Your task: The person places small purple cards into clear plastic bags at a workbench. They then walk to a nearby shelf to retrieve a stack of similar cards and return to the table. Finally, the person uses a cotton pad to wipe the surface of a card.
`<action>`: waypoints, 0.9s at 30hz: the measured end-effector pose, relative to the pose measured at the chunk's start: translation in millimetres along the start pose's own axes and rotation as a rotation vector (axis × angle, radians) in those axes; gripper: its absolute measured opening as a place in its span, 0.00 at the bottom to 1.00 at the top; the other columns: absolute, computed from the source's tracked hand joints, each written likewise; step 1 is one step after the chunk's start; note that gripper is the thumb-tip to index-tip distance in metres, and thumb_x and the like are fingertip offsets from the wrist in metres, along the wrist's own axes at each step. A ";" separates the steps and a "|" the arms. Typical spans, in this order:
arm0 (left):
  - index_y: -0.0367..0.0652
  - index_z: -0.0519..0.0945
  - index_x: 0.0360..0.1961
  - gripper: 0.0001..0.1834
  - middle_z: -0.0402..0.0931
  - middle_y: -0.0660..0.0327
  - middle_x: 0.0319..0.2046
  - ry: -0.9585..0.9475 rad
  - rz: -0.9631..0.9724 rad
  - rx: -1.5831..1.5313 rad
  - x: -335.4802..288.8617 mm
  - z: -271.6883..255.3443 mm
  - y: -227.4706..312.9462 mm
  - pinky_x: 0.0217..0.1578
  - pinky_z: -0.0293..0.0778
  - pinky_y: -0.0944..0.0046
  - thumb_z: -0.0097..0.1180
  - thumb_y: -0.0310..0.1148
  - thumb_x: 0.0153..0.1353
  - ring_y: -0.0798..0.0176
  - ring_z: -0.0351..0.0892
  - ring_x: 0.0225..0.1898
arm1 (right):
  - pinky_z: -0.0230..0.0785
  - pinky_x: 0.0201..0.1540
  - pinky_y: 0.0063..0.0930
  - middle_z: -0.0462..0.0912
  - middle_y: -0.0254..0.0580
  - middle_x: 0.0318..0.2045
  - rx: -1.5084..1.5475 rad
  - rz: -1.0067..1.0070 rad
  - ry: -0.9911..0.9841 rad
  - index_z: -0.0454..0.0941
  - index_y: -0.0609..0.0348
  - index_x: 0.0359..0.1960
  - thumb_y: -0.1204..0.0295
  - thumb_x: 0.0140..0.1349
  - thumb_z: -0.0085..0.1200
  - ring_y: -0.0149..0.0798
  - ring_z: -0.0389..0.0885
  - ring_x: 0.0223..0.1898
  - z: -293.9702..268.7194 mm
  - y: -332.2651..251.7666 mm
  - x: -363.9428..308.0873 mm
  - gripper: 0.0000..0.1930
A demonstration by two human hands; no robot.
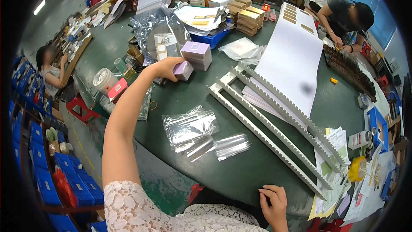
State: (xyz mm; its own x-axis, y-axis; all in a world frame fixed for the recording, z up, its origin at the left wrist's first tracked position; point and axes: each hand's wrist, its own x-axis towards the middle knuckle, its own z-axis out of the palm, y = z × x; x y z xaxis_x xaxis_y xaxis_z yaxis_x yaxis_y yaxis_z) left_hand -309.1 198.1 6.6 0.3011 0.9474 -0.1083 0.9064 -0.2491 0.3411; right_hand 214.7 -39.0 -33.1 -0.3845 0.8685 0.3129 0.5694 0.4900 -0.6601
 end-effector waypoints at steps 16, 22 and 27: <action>0.38 0.73 0.50 0.35 0.76 0.50 0.45 -0.069 0.025 0.264 26.6 6.6 32.0 0.49 0.72 0.55 0.67 0.27 0.33 0.47 0.75 0.49 | 0.68 0.34 0.33 0.79 0.39 0.37 -0.019 0.022 -0.005 0.80 0.57 0.33 0.82 0.48 0.61 0.43 0.75 0.32 1.4 -0.8 -0.6 0.10; 0.43 0.72 0.52 0.38 0.76 0.53 0.47 -0.121 -0.010 0.315 27.4 6.0 34.1 0.49 0.72 0.55 0.69 0.28 0.33 0.49 0.75 0.51 | 0.68 0.33 0.33 0.79 0.38 0.37 -0.034 -0.008 0.003 0.80 0.57 0.34 0.82 0.48 0.62 0.43 0.75 0.32 1.3 -0.7 0.3 0.10; 0.48 0.69 0.56 0.42 0.74 0.56 0.51 -0.159 -0.006 0.436 21.4 1.8 40.7 0.51 0.70 0.53 0.71 0.28 0.33 0.51 0.73 0.54 | 0.68 0.33 0.33 0.79 0.39 0.37 -0.035 -0.019 0.013 0.80 0.57 0.34 0.81 0.48 0.62 0.43 0.75 0.32 1.7 -1.1 -0.4 0.10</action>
State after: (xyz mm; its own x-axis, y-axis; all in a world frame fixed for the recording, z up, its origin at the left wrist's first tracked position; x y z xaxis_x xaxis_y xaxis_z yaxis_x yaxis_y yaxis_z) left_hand -265.2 207.9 16.6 0.3064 0.9151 -0.2621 0.9379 -0.3373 -0.0811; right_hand 213.0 -40.0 -33.7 -0.3860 0.8597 0.3345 0.5874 0.5086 -0.6295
